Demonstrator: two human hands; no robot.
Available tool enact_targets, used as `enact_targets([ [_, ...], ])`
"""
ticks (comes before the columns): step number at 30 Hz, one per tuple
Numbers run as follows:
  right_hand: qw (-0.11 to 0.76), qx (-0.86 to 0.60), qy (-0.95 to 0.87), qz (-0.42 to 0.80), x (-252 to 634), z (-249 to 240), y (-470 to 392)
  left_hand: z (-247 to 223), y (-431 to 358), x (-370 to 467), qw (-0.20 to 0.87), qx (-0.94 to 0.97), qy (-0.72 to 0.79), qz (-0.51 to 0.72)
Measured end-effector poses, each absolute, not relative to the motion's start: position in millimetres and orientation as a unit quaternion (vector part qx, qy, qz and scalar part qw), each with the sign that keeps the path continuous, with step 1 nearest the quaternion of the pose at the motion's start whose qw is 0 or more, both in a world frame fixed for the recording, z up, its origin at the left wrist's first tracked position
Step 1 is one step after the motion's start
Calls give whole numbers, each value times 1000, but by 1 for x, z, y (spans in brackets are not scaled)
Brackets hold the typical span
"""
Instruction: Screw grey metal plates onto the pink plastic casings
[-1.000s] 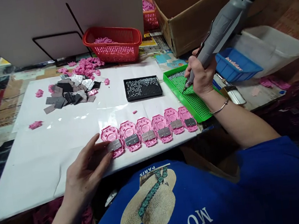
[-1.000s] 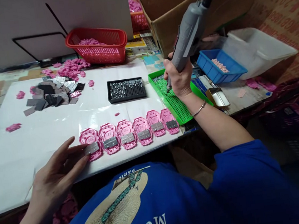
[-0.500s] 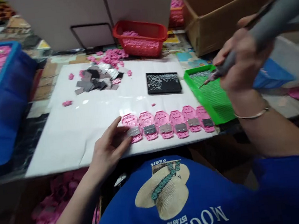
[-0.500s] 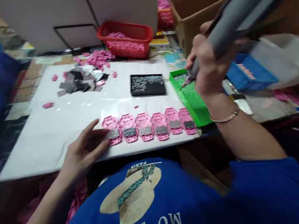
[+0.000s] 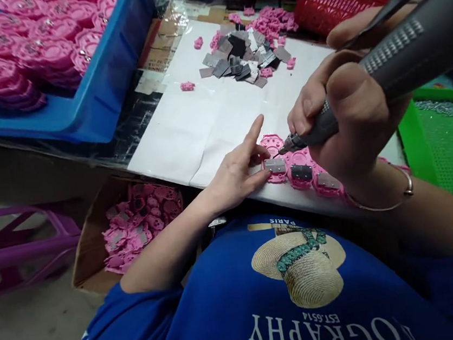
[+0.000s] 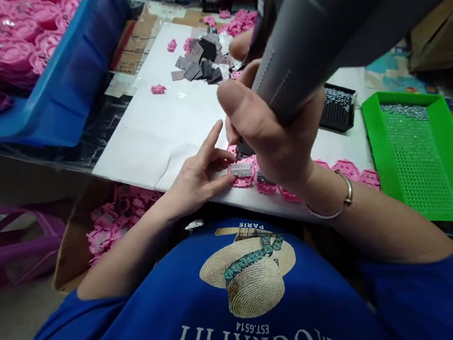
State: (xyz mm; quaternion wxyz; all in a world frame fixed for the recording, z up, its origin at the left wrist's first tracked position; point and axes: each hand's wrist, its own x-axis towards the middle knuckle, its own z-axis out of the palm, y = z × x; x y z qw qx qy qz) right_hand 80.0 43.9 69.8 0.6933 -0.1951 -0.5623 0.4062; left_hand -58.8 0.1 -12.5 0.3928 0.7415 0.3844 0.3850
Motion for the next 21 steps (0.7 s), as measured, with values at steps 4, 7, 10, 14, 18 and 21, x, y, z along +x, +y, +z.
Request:
enact_targets([
  [4, 684, -202, -564, 417, 73, 61, 43, -15, 0, -58, 382, 741, 385, 396],
  [7, 682, -206, -569, 410, 70, 57, 42, -16, 0, -57, 374, 743, 385, 401],
  [10, 691, -207, -563, 404, 69, 55, 43, -16, 0, -57, 369, 744, 387, 401],
  [14, 687, -197, -578, 395, 69, 53, 44, -15, -1, -58, 370, 746, 386, 396],
  [18, 666, -227, -592, 392, 74, 49, 44, -16, 0, -59, 368, 750, 378, 398],
  [21, 646, -253, -616, 373, 81, 44, 45, -18, 0, -59, 372, 750, 369, 403],
])
